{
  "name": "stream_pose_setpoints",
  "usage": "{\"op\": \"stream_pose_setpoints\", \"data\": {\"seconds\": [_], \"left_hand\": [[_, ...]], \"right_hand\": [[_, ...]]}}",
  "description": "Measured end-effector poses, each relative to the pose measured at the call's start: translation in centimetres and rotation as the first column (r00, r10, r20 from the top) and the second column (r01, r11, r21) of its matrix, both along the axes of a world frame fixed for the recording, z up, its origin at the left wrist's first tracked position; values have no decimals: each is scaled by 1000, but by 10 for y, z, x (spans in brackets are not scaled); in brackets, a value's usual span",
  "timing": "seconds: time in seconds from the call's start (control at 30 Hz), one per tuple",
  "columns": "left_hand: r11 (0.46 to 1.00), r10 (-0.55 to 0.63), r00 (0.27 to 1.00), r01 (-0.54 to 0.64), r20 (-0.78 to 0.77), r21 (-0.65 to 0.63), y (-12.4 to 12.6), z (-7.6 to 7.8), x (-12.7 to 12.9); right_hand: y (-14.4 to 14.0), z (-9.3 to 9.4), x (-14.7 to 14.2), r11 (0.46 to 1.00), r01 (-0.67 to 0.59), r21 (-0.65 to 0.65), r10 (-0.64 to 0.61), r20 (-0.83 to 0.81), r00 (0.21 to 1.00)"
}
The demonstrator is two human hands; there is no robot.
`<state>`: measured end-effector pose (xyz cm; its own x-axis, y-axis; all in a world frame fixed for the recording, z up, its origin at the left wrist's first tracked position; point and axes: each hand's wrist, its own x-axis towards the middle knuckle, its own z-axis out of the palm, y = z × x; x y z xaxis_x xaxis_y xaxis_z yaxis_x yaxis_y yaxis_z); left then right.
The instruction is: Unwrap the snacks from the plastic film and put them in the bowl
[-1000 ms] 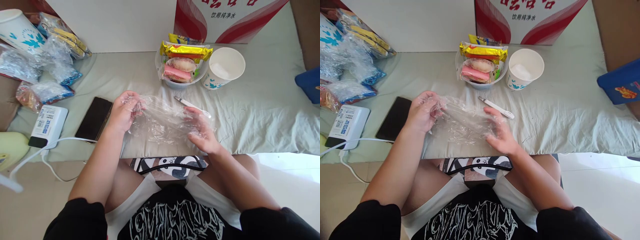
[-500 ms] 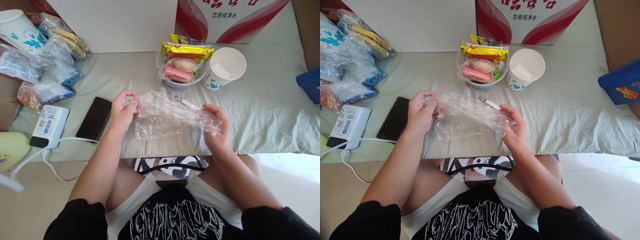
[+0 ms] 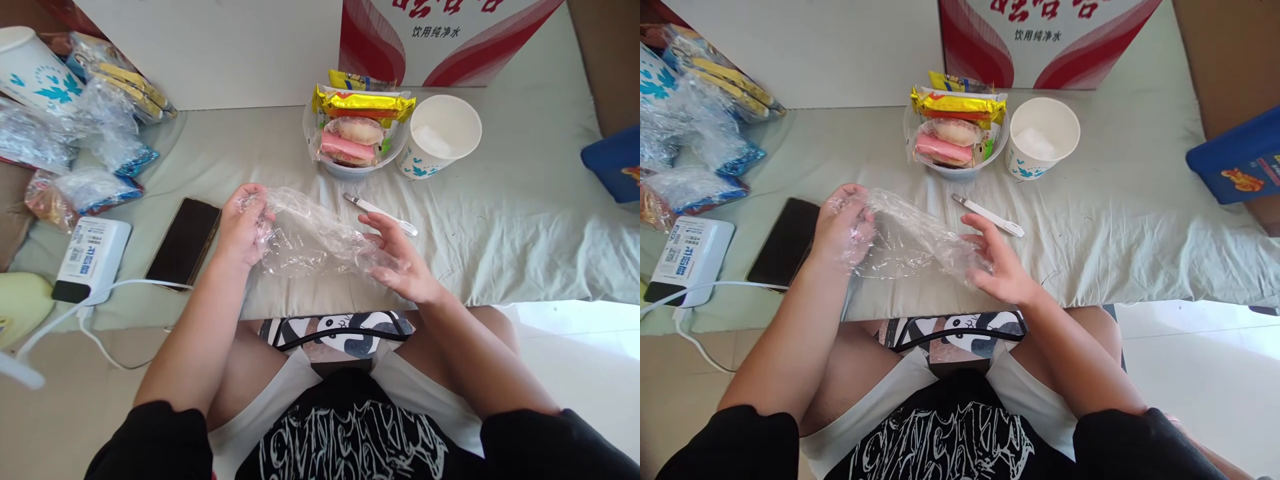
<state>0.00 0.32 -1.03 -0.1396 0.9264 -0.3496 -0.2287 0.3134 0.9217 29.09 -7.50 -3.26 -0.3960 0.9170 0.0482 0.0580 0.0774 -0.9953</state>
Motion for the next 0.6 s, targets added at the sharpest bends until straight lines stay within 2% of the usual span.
{"op": "stream_pose_setpoints", "data": {"seconds": [0.1, 0.17, 0.27, 0.33, 0.4, 0.5, 0.6], "left_hand": [[999, 16, 1000, -15, 20, -28, 0, -4, -5], [999, 32, 999, -31, 31, -39, 1, -7, -7], [997, 66, 997, -64, 40, -41, 2, -10, -6], [997, 73, 996, -72, 45, -38, 2, -10, -2], [997, 69, 997, -67, 42, -28, 2, -9, 2], [998, 66, 997, -66, 28, -2, 2, -6, 9], [998, 61, 998, -61, 19, 13, 2, -3, 12]], "right_hand": [[-2, 0, 1, 992, -113, 53, 110, 56, 992], [-6, 0, 0, 974, -186, 128, 163, 169, 972], [-12, -6, -8, 932, -243, 268, 129, 382, 915], [-14, -11, -16, 916, -198, 348, 13, 469, 883], [-13, -14, -22, 899, -116, 422, -115, 484, 868], [-10, -11, -27, 867, -35, 497, -199, 410, 890], [-9, 0, -27, 861, 76, 503, -272, 329, 904]]}}
